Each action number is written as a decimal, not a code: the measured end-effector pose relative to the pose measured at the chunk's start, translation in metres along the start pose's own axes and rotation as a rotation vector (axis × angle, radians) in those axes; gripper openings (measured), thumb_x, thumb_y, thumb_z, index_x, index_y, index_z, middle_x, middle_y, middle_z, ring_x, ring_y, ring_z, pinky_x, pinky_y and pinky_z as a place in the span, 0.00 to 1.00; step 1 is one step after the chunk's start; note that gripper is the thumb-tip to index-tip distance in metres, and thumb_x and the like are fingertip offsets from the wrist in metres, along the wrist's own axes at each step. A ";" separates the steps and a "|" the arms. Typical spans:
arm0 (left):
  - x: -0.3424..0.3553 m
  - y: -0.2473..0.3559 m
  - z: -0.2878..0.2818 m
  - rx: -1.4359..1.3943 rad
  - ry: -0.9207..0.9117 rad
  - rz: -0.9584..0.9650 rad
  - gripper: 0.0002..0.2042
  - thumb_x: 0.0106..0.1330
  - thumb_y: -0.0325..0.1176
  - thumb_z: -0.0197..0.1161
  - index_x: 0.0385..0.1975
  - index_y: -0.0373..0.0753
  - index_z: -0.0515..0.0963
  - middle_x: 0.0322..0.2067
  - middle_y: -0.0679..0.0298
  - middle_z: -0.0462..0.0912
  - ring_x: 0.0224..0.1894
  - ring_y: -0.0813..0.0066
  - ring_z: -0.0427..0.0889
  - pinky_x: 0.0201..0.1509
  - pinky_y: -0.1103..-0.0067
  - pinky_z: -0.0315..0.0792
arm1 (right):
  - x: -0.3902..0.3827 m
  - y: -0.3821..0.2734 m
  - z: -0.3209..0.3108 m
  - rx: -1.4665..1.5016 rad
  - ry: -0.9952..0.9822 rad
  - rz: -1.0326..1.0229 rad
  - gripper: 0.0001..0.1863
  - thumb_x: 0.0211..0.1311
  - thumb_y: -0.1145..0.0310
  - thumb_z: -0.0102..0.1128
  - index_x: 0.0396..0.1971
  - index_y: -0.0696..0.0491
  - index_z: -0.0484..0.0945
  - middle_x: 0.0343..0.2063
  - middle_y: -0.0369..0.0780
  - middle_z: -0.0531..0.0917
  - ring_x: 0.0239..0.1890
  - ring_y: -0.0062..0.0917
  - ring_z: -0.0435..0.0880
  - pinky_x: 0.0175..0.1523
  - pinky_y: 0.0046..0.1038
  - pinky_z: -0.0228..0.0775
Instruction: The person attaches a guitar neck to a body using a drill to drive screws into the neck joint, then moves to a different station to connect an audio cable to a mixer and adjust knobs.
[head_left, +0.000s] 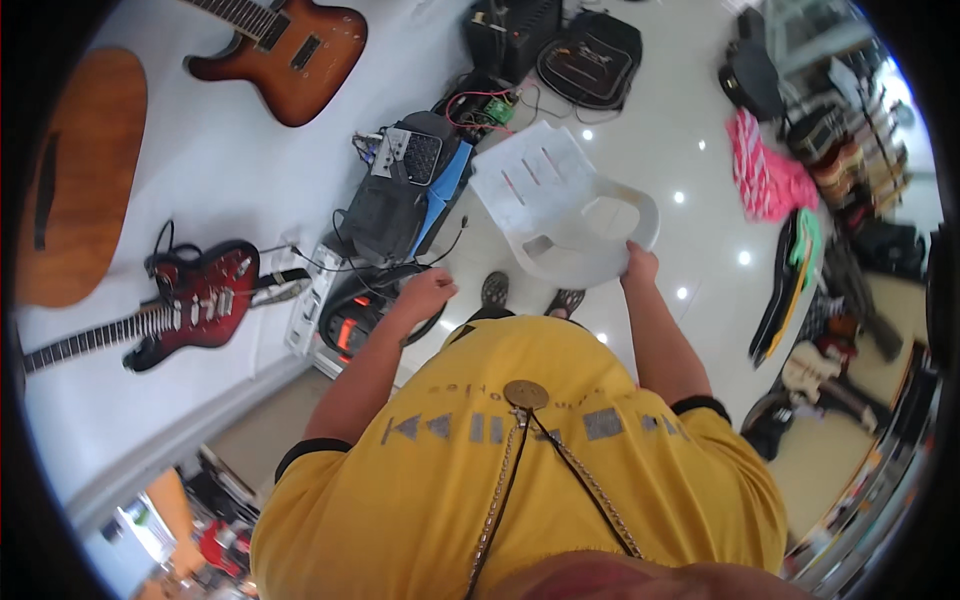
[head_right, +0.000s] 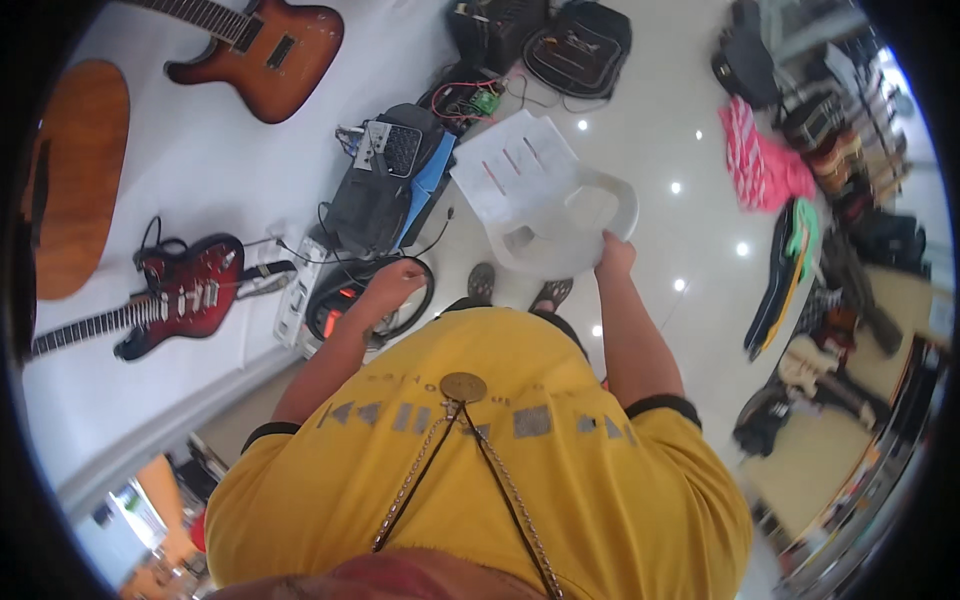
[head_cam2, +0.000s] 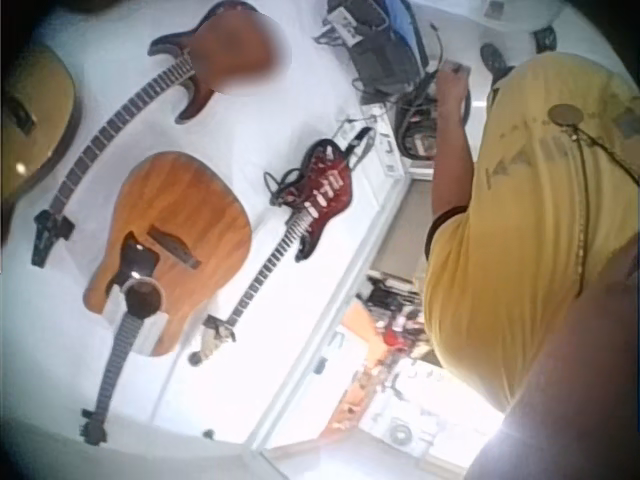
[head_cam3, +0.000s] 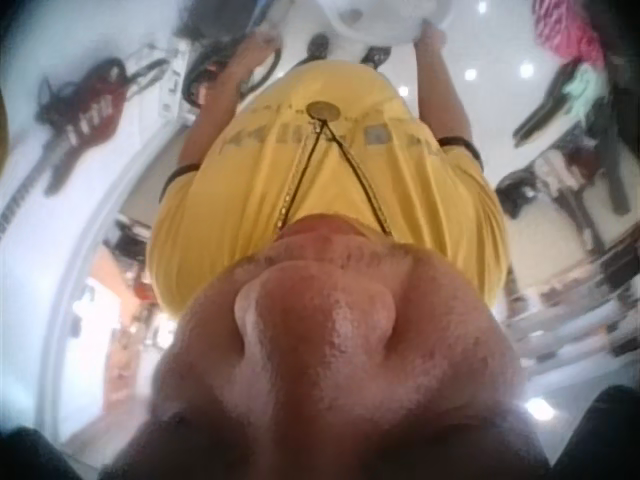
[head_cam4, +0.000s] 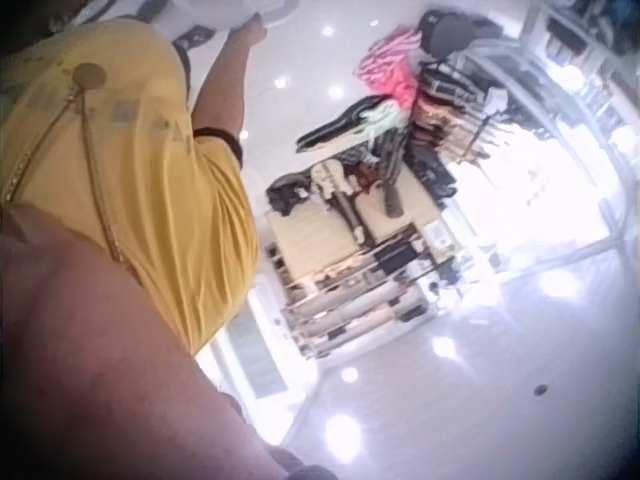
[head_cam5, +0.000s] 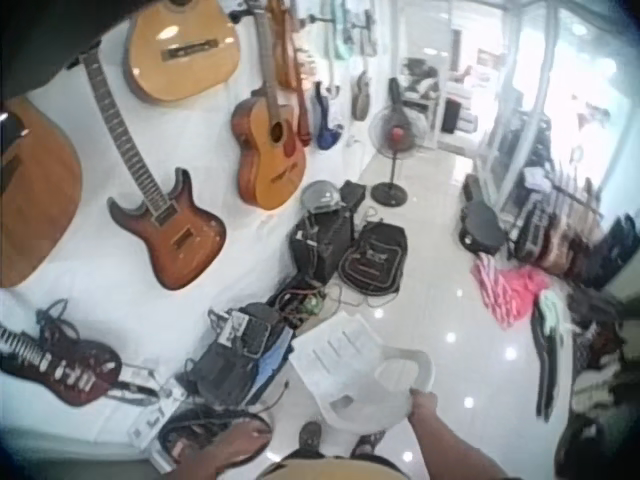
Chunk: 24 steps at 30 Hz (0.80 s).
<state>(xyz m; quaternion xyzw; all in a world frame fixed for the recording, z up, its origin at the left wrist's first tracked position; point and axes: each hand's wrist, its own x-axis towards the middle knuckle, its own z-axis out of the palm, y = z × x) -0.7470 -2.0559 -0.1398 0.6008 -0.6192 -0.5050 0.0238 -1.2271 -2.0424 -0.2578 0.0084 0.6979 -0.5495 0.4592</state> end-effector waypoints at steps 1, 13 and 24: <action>-0.002 -0.002 0.005 0.025 0.083 -0.026 0.17 0.65 0.44 0.68 0.42 0.35 0.83 0.40 0.53 0.88 0.46 0.55 0.86 0.50 0.67 0.78 | 0.017 -0.018 -0.004 -0.030 -0.032 -0.003 0.27 0.63 0.74 0.67 0.58 0.71 0.71 0.47 0.53 0.83 0.47 0.46 0.85 0.52 0.46 0.80; 0.016 -0.030 0.027 -0.375 0.223 -0.399 0.13 0.65 0.40 0.66 0.38 0.35 0.84 0.31 0.59 0.86 0.33 0.71 0.85 0.39 0.72 0.76 | 0.215 -0.201 -0.233 -0.489 0.295 -0.120 0.20 0.63 0.62 0.68 0.42 0.67 0.84 0.42 0.47 0.88 0.42 0.37 0.88 0.49 0.37 0.81; 0.261 -0.114 -0.098 -0.047 0.576 -0.513 0.24 0.62 0.43 0.66 0.53 0.31 0.79 0.43 0.47 0.87 0.50 0.48 0.86 0.57 0.60 0.76 | 0.139 -0.193 -0.015 -1.664 -0.094 -0.326 0.33 0.58 0.64 0.68 0.63 0.63 0.72 0.63 0.57 0.75 0.67 0.49 0.72 0.73 0.40 0.63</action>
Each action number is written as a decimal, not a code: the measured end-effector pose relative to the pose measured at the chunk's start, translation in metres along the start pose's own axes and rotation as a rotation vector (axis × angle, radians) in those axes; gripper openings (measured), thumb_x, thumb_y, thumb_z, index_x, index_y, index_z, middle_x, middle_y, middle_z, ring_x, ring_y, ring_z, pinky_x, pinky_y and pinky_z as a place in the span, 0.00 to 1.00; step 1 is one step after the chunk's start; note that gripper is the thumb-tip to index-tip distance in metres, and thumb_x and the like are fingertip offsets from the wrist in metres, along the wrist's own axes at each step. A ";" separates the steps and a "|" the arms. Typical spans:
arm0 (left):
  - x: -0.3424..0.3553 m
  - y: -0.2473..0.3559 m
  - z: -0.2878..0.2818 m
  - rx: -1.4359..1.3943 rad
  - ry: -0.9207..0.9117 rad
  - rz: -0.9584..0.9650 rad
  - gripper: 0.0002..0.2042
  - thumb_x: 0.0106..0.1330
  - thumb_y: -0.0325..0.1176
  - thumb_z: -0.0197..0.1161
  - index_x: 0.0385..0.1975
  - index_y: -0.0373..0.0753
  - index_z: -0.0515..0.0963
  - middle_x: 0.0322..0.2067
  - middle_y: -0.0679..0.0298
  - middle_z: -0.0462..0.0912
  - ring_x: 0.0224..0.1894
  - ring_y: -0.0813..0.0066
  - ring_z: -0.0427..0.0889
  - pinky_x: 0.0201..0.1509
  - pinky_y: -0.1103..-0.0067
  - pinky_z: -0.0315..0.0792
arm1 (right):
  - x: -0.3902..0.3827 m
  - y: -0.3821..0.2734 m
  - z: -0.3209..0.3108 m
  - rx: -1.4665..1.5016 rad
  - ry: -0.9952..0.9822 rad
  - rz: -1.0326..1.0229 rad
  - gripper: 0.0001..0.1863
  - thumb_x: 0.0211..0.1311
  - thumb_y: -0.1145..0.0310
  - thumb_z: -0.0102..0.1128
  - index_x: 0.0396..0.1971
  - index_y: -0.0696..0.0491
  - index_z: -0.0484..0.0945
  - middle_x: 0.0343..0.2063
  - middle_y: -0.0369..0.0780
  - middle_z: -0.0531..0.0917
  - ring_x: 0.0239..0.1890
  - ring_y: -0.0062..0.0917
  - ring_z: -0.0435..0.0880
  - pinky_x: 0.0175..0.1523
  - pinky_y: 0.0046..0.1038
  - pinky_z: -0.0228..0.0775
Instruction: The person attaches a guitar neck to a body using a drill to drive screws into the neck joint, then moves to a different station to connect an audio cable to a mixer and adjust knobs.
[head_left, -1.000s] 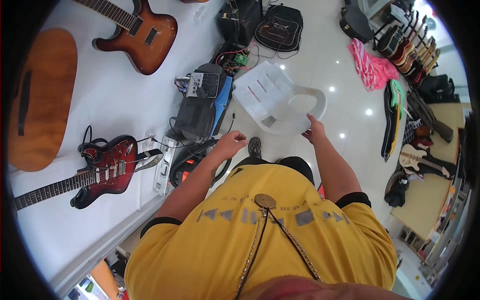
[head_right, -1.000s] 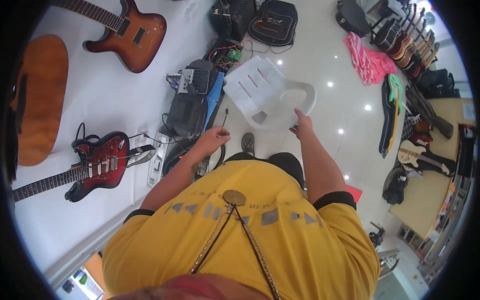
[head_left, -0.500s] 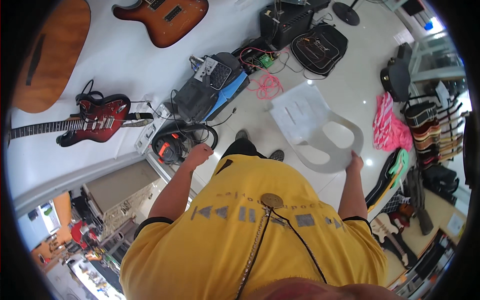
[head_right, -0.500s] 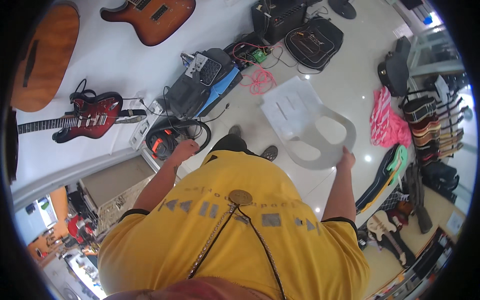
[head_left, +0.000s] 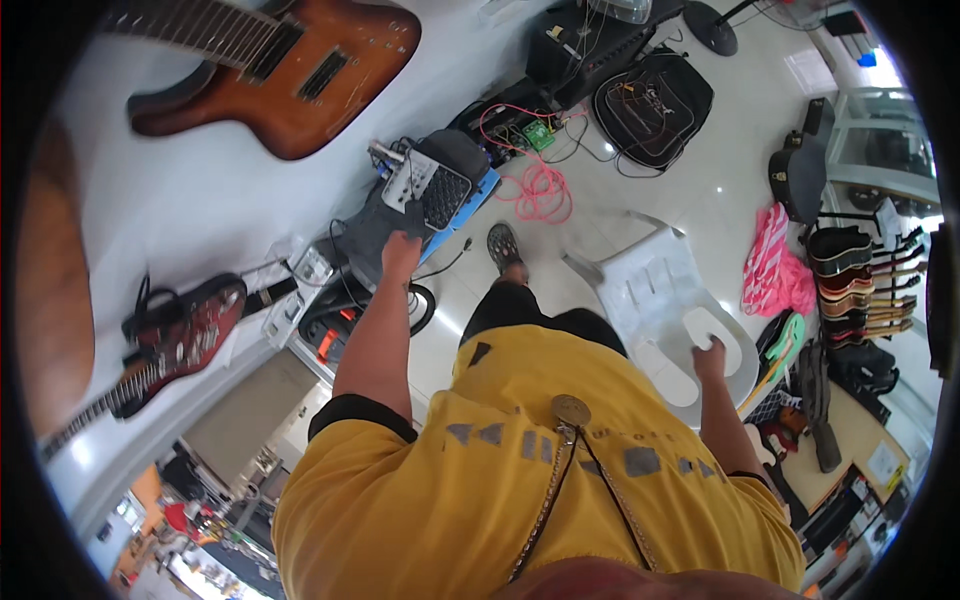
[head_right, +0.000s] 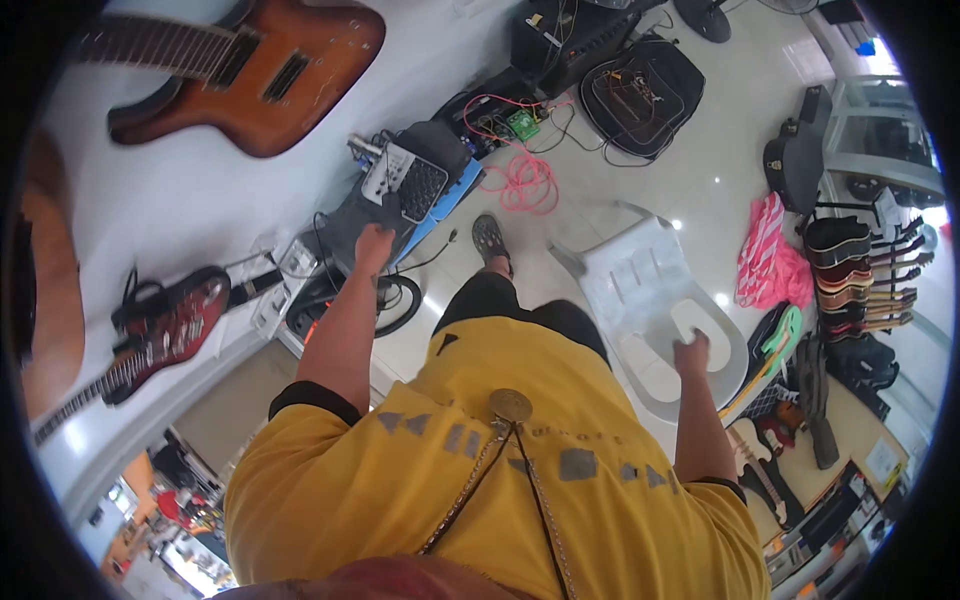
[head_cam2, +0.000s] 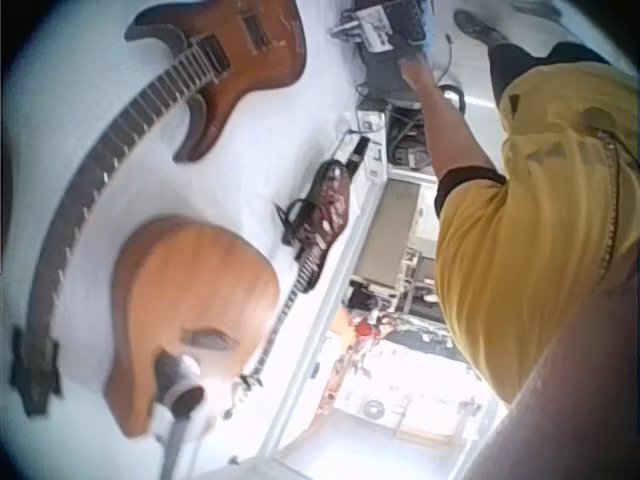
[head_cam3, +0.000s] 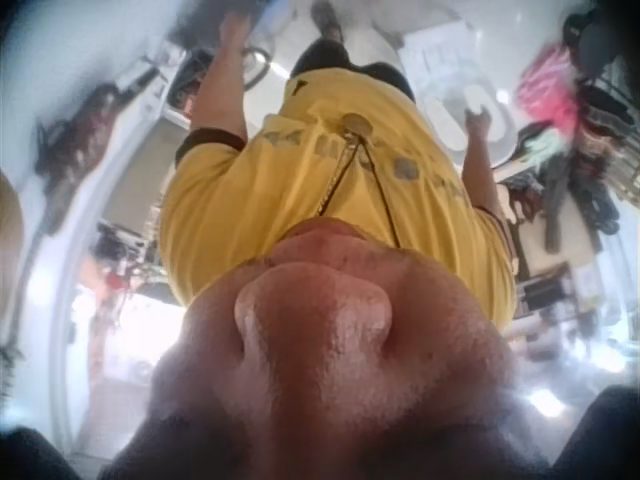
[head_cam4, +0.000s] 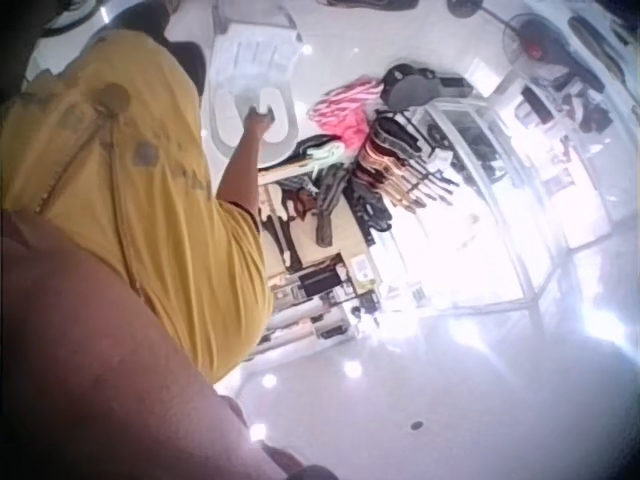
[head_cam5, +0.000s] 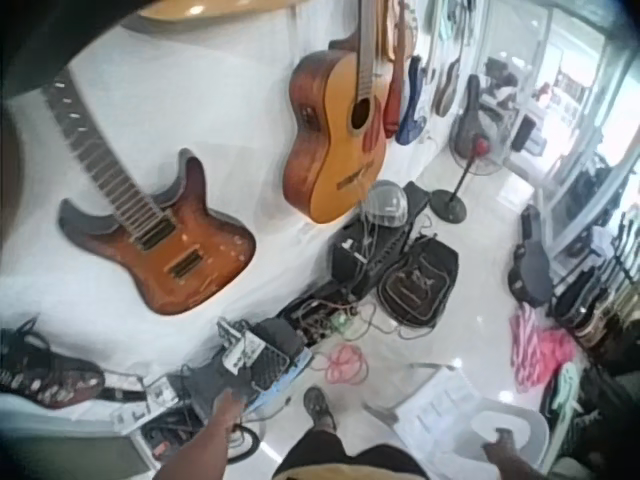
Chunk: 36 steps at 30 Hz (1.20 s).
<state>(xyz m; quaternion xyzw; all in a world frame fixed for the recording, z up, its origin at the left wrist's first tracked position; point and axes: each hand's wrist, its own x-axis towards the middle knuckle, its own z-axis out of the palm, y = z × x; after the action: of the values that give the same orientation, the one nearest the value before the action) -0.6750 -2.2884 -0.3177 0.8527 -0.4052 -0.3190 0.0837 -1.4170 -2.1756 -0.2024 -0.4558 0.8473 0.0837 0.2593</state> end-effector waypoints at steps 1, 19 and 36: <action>0.021 0.014 0.001 -0.017 -0.043 -0.059 0.29 0.62 0.42 0.67 0.58 0.28 0.75 0.48 0.44 0.85 0.54 0.46 0.84 0.60 0.59 0.75 | 0.002 -0.037 0.002 -0.017 -0.126 -0.179 0.32 0.58 0.66 0.69 0.62 0.62 0.73 0.65 0.56 0.73 0.68 0.48 0.71 0.72 0.40 0.64; 0.119 0.097 0.021 -1.161 -0.331 -0.688 0.18 0.65 0.45 0.63 0.43 0.37 0.77 0.35 0.56 0.83 0.30 0.67 0.80 0.33 0.69 0.72 | 0.159 -0.322 -0.074 0.097 -0.481 -0.492 0.20 0.66 0.66 0.63 0.55 0.58 0.80 0.49 0.48 0.87 0.52 0.39 0.88 0.56 0.35 0.78; 0.368 0.444 0.142 -2.032 -0.031 -0.217 0.14 0.74 0.32 0.61 0.52 0.31 0.71 0.44 0.50 0.82 0.44 0.55 0.85 0.51 0.60 0.85 | 0.279 -0.373 0.017 0.316 -0.647 -0.585 0.14 0.68 0.65 0.59 0.46 0.58 0.83 0.40 0.51 0.88 0.47 0.43 0.87 0.53 0.37 0.77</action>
<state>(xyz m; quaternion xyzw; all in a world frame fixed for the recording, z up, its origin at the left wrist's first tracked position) -0.8724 -2.8380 -0.4256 0.4063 0.1355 -0.5288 0.7328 -1.2326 -2.5853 -0.3255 -0.5809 0.5612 0.0146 0.5894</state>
